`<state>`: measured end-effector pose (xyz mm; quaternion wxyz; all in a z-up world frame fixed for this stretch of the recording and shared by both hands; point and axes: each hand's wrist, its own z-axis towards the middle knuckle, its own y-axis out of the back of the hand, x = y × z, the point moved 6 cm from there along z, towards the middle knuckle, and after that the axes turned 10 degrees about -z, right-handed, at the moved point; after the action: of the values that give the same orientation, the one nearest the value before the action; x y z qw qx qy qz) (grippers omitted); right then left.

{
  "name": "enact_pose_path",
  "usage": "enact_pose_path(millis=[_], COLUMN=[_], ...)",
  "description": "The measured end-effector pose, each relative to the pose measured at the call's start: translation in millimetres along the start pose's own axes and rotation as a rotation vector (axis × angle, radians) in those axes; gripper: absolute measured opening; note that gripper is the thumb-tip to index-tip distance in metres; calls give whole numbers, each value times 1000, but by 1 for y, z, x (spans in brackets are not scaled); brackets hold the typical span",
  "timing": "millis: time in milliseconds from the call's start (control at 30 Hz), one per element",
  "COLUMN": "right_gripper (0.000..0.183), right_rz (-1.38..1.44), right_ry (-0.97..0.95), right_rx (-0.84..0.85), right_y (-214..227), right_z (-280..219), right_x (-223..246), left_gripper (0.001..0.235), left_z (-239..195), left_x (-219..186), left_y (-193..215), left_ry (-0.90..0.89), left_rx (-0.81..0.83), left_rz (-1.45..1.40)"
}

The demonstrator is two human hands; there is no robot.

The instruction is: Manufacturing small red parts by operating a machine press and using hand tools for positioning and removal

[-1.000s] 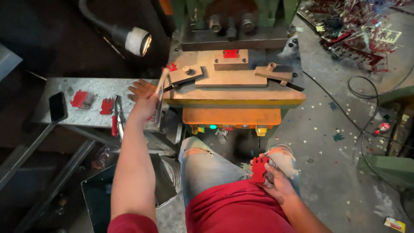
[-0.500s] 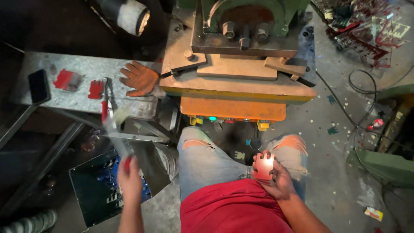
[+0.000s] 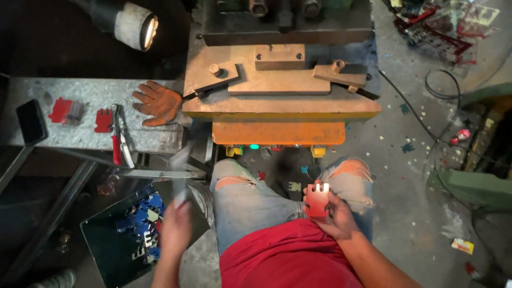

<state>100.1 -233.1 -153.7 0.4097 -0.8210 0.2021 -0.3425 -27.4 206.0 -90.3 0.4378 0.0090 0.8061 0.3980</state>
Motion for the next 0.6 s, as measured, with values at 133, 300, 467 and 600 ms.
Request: enact_pose_path(millis=[133,300,467,600], right_gripper=[45,42,44,42], right_rz=[23,-21,3,3], right_ry=[20,14,28,21], right_rx=[16,-36,-84,-118], right_y=[-3,11,16,12], right_z=[1,-2,-7,-3], right_x=[-1,-7,-8,-4], left_gripper=[52,33,27,35], left_z=[30,67,94,83], left_x=[-232,-378,-366,-365], left_y=[-34,-49,-63,-50], left_ry=[-537,-1183,-1176,-1082], left_rx=[235,-116,23,12], left_rz=[71,327,324,338])
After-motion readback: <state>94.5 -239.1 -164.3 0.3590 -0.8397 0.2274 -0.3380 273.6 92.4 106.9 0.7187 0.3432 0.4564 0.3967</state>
